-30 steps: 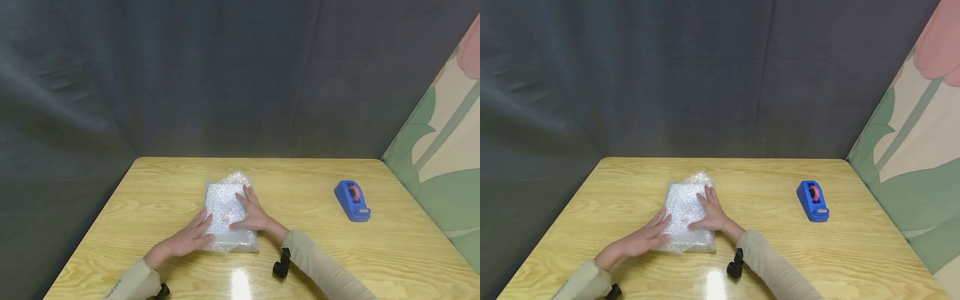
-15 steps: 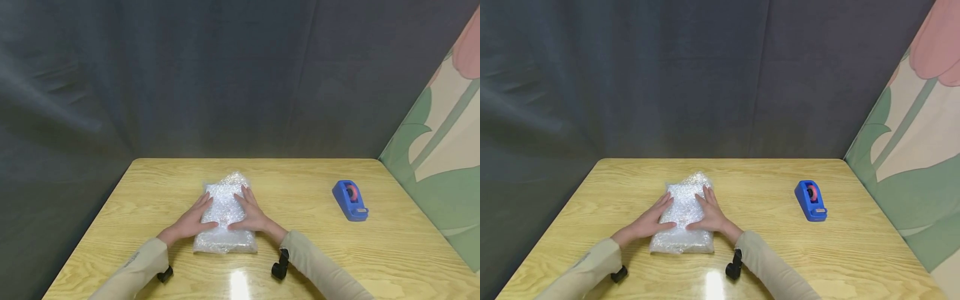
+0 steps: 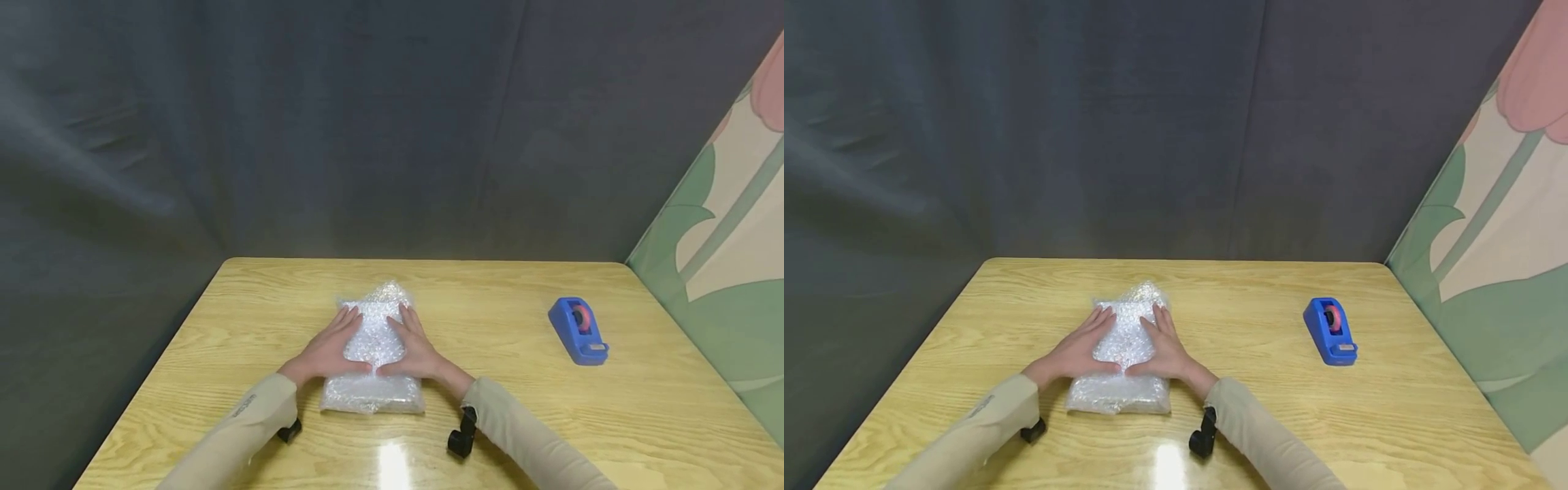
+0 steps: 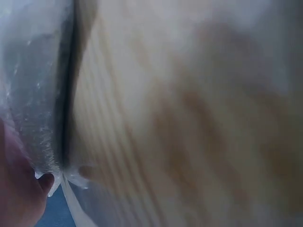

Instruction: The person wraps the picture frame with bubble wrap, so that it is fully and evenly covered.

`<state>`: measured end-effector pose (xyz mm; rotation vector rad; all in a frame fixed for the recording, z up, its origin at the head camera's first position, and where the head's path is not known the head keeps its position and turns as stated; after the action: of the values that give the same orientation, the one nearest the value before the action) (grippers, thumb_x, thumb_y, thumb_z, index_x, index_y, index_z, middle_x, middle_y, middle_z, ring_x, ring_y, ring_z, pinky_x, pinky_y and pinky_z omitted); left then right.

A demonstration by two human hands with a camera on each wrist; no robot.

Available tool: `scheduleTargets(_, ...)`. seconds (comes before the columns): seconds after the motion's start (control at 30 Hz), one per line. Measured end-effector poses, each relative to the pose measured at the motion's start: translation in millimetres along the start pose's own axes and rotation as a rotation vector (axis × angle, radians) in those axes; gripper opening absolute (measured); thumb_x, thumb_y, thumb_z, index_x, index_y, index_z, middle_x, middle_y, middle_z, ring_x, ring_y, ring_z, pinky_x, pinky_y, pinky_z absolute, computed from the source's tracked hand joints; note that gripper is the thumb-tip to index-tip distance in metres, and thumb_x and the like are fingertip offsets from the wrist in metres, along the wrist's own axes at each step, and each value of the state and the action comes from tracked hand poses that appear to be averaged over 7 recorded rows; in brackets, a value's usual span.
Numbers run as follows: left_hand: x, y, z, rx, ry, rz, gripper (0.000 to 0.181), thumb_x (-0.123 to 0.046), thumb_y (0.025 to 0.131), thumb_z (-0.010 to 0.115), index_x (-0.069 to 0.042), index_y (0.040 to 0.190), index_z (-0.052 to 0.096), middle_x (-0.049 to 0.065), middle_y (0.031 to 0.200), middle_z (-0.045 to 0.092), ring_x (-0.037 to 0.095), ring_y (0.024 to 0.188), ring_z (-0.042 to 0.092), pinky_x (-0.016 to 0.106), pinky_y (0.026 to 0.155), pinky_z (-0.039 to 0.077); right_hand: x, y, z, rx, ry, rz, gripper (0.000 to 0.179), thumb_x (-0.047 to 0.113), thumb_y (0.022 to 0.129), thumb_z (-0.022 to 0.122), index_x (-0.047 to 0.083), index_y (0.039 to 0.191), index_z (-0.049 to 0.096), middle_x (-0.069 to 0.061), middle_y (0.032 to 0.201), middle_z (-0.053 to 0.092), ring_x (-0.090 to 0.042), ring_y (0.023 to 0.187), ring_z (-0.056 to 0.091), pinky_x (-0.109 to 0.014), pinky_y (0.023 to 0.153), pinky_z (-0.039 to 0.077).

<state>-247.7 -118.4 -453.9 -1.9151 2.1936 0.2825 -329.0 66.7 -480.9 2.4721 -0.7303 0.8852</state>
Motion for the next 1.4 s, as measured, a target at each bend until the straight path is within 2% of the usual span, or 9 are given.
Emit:
scheduleTargets(0.33,-3.2,1.5,-3.5,0.021,0.023,-0.027,0.104,-0.067,0.069,0.06,-0.006,0.144,0.02,0.008,0.152,0.005,0.024,0.138,-0.001,0.048,0.109,0.015,0,1.2,-1,0.017,0.03,-0.032,0.107,0.043,0.061,0.079,-0.002,0.141,0.024,-0.018,0.15,-0.007,-0.035,0.136,-0.01,-0.056,0.107,0.007)
scheduleTargets(0.53,-7.4,2.3,-4.7,0.024,0.03,-0.036,0.102,-0.066,0.069,0.06,-0.007,0.144,0.023,0.007,0.151,0.007,0.022,0.138,0.001,0.048,0.109,0.016,-2,-4.4,-8,0.002,0.086,-0.048,0.104,0.033,0.065,0.078,-0.004,0.142,0.018,-0.022,0.149,-0.005,-0.035,0.136,-0.007,-0.054,0.108,0.005)
scheduleTargets(0.67,-8.5,2.2,-5.0,0.027,0.028,-0.047,0.102,-0.064,0.069,0.062,-0.007,0.144,0.023,0.008,0.151,0.008,0.022,0.138,0.001,0.047,0.109,0.016,2,-14.9,-9,-0.066,0.168,-0.025,0.098,0.029,0.068,0.077,-0.007,0.14,0.021,-0.028,0.147,-0.002,-0.04,0.135,0.0,-0.056,0.106,0.011)
scheduleTargets(0.8,-8.6,1.5,-5.3,0.03,0.034,-0.046,0.102,-0.065,0.07,0.061,-0.007,0.144,0.022,0.008,0.151,0.007,0.022,0.138,0.0,0.046,0.109,0.015,6,-26.6,-7,-0.094,0.283,0.035,0.098,0.029,0.071,0.075,-0.008,0.141,0.017,-0.026,0.148,-0.005,-0.04,0.135,0.003,-0.055,0.106,0.013)
scheduleTargets(0.87,-8.7,0.5,-5.9,0.028,0.033,-0.05,0.102,-0.065,0.069,0.061,-0.007,0.144,0.022,0.008,0.151,0.007,0.022,0.138,0.0,0.047,0.109,0.016,8,-31.0,-5,-0.072,0.312,0.05,0.1,0.029,0.072,0.074,-0.007,0.142,0.012,-0.023,0.148,-0.009,-0.038,0.135,0.001,-0.054,0.107,0.012)
scheduleTargets(0.93,-8.8,-0.3,-6.6,0.025,0.024,-0.053,0.102,-0.064,0.069,0.062,-0.007,0.144,0.023,0.008,0.151,0.007,0.023,0.139,0.0,0.048,0.109,0.016,10,-34.0,-3,-0.043,0.297,0.052,0.103,0.031,0.072,0.073,-0.006,0.142,0.007,-0.022,0.148,-0.012,-0.038,0.135,-0.001,-0.054,0.107,0.012)
scheduleTargets(1.13,-8.9,0.8,-7.3,0.025,0.012,-0.056,0.102,-0.064,0.069,0.062,-0.007,0.144,0.024,0.007,0.152,0.007,0.023,0.139,0.0,0.049,0.108,0.016,11,-35.2,-2,0.044,0.278,0.018,0.105,0.026,0.073,0.072,-0.007,0.142,0.0,-0.021,0.145,-0.024,-0.039,0.134,-0.008,-0.054,0.107,0.009)
scheduleTargets(1.27,-7.8,3.4,-6.5,0.027,0.02,-0.06,0.101,-0.064,0.07,0.062,-0.006,0.143,0.024,0.008,0.151,0.007,0.024,0.139,0.0,0.048,0.108,0.016,5,-33.0,-7,0.153,0.336,0.01,0.106,0.023,0.075,0.072,-0.005,0.141,-0.006,-0.017,0.142,-0.033,-0.037,0.133,-0.015,-0.052,0.108,0.005)
scheduleTargets(1.4,-8.4,4.7,-8.0,0.031,0.014,-0.057,0.101,-0.063,0.07,0.062,-0.004,0.143,0.024,0.011,0.151,0.008,0.025,0.138,0.0,0.048,0.109,0.016,-1,-31.4,-14,0.233,0.407,0.021,0.11,0.019,0.073,0.074,0.0,0.142,-0.009,-0.013,0.141,-0.036,-0.035,0.132,-0.02,-0.053,0.108,0.002)
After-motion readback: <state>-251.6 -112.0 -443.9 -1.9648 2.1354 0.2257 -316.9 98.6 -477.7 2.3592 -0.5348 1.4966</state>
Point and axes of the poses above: each hand's wrist, its own y-axis towards the middle knuckle, its own z-axis out of the palm, x = y × z, the point moved 2 cm from there along y, towards the middle knuckle
